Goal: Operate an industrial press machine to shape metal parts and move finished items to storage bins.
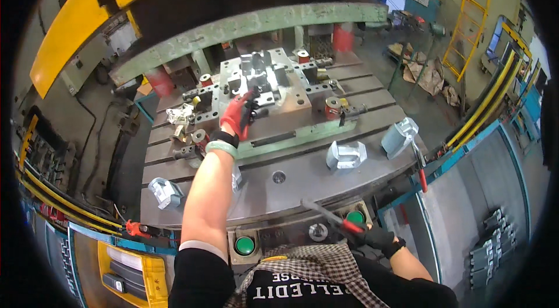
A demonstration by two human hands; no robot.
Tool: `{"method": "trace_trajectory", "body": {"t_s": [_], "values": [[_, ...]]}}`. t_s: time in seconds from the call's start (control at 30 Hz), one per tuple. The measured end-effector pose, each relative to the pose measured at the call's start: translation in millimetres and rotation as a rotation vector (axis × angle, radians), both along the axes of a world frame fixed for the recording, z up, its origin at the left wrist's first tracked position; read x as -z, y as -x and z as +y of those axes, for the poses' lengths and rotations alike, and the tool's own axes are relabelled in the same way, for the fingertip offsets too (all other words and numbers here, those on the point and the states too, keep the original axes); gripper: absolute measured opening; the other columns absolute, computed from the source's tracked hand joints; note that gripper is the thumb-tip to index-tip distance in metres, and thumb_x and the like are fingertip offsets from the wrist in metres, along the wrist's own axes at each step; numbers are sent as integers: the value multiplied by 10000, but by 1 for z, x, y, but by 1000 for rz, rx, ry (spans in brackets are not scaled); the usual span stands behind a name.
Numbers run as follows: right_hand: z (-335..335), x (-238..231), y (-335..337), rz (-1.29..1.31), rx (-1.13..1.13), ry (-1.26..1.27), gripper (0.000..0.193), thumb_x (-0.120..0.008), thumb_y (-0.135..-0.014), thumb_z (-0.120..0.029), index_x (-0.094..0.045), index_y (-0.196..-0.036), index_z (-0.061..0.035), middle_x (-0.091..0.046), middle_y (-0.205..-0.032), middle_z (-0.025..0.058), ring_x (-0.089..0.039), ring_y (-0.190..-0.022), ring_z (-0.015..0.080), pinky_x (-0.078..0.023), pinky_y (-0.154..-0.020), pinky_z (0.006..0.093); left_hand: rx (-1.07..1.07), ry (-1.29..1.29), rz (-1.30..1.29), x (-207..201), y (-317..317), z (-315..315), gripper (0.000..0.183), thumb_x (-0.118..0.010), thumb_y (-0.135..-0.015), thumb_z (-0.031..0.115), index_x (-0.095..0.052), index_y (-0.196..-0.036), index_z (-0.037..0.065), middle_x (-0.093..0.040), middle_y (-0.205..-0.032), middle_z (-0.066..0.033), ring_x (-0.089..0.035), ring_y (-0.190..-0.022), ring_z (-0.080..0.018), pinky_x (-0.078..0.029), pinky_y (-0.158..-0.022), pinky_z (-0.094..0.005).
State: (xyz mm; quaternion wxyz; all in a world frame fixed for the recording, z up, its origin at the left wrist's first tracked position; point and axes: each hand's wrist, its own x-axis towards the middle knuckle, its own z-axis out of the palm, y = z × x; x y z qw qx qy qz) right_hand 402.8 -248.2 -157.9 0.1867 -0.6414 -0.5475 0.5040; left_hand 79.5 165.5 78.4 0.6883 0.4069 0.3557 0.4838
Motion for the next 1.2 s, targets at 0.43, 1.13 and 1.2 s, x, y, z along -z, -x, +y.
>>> {"method": "trace_trajectory", "body": {"t_s": [0.43, 1.13, 1.2], "values": [[59, -113, 40, 156, 602, -509, 366, -507, -860, -80, -485, -1221, -25, -580, -845, 56, -546, -713, 113, -451, -613, 270, 29, -198, 409, 60, 112, -225, 374, -426, -955, 313, -541, -1176, 35, -525, -716, 14, -432, -528, -50, -331, -453, -195], [235, -232, 131, 379, 193, -782, 382, -499, -891, -130, -463, -1267, -79, -586, -852, 36, -515, -628, 112, -428, -562, 278, -137, 196, 146, 136, 148, -279, 291, -509, -920, 267, -571, -1129, 75, -534, -705, 12, -484, -528, -75, -391, -469, -217], [290, -211, 124, 214, 181, -656, 362, -496, -886, -146, -469, -1242, -84, -607, -875, 65, -563, -681, 173, -446, -608, 327, -104, 214, 208, 107, 134, -283, 298, -496, -924, 273, -568, -1140, 81, -552, -736, 0, -485, -537, -75, -393, -475, -219]]}}
